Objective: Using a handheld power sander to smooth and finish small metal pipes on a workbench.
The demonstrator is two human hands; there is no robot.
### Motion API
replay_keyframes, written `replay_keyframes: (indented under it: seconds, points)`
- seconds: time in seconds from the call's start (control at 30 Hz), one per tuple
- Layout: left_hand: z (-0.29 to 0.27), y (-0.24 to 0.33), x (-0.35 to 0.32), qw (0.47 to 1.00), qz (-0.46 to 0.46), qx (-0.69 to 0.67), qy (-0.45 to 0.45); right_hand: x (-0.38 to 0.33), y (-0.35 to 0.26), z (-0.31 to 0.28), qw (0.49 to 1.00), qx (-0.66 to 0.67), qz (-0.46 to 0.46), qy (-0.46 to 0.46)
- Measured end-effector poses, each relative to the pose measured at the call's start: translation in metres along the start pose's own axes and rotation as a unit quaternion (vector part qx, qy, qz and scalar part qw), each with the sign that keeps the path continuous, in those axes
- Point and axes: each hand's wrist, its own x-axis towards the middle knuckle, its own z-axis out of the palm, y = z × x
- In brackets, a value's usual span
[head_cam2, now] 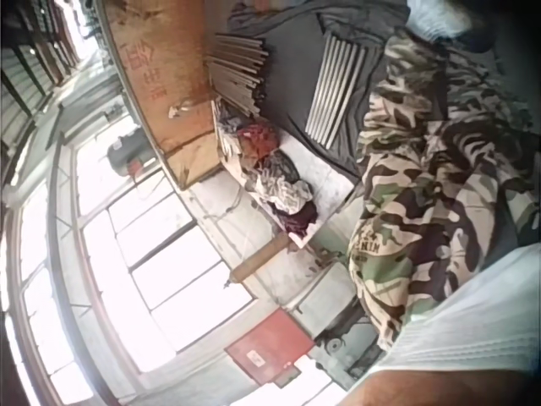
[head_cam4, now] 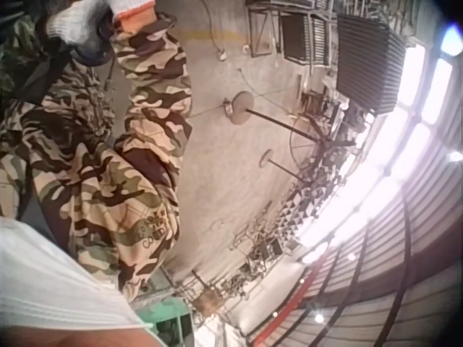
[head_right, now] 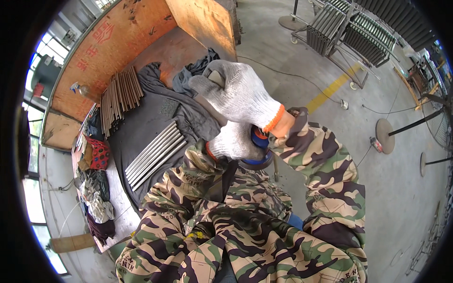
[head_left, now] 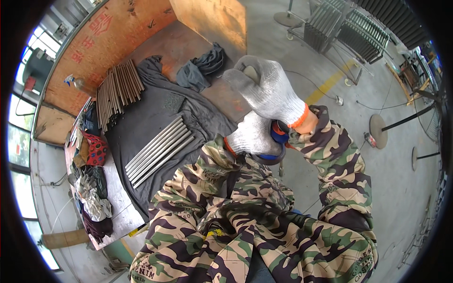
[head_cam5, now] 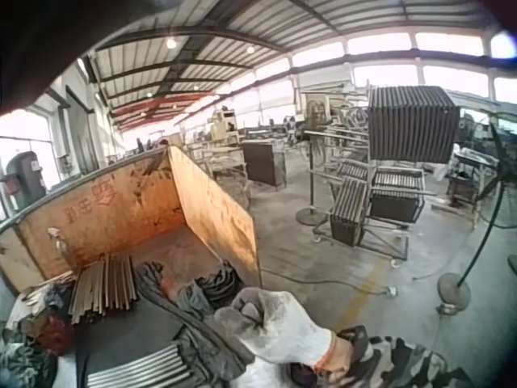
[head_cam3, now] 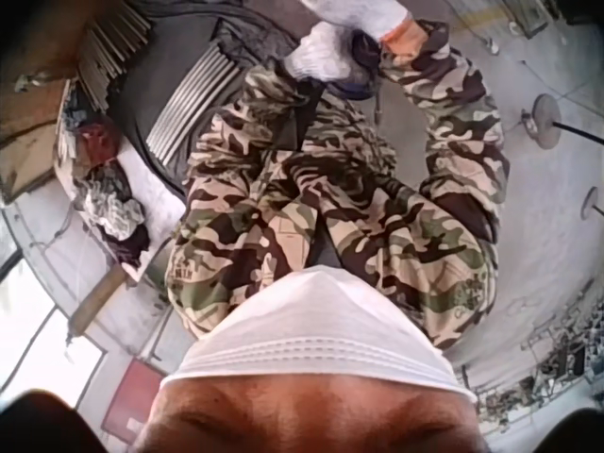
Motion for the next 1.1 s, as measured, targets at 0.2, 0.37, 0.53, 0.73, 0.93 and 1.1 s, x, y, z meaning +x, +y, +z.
replay_keyframes:
  seconds: [0.2,0.37,0.53,0.73,0.93,1.1]
  points:
    - [-0.014,0.011,0.004,0.998,0.009,0.012,-0.065,0.004,0.009,0.004,0.993,0.115,0.032,-0.015]
    - [-0.018,0.023,0.005,0.991,-0.057,0.006,-0.122,0.003,0.01,0.001,0.993,0.103,0.035,-0.055]
    - [-0.032,0.017,-0.014,0.987,-0.098,-0.055,-0.116,0.009,0.01,-0.008,0.968,0.12,0.091,-0.199]
    - [-0.034,0.003,-0.025,0.982,0.063,-0.18,0.008,0.02,0.008,-0.003,0.956,0.047,-0.029,-0.287]
    - [-0.055,0.028,-0.005,0.985,0.004,-0.165,-0.052,0.037,0.019,-0.005,0.924,-0.049,0.062,-0.373]
    - [-0.052,-0.015,-0.003,0.922,-0.098,-0.355,0.118,0.015,0.104,-0.066,0.976,-0.01,-0.216,-0.029]
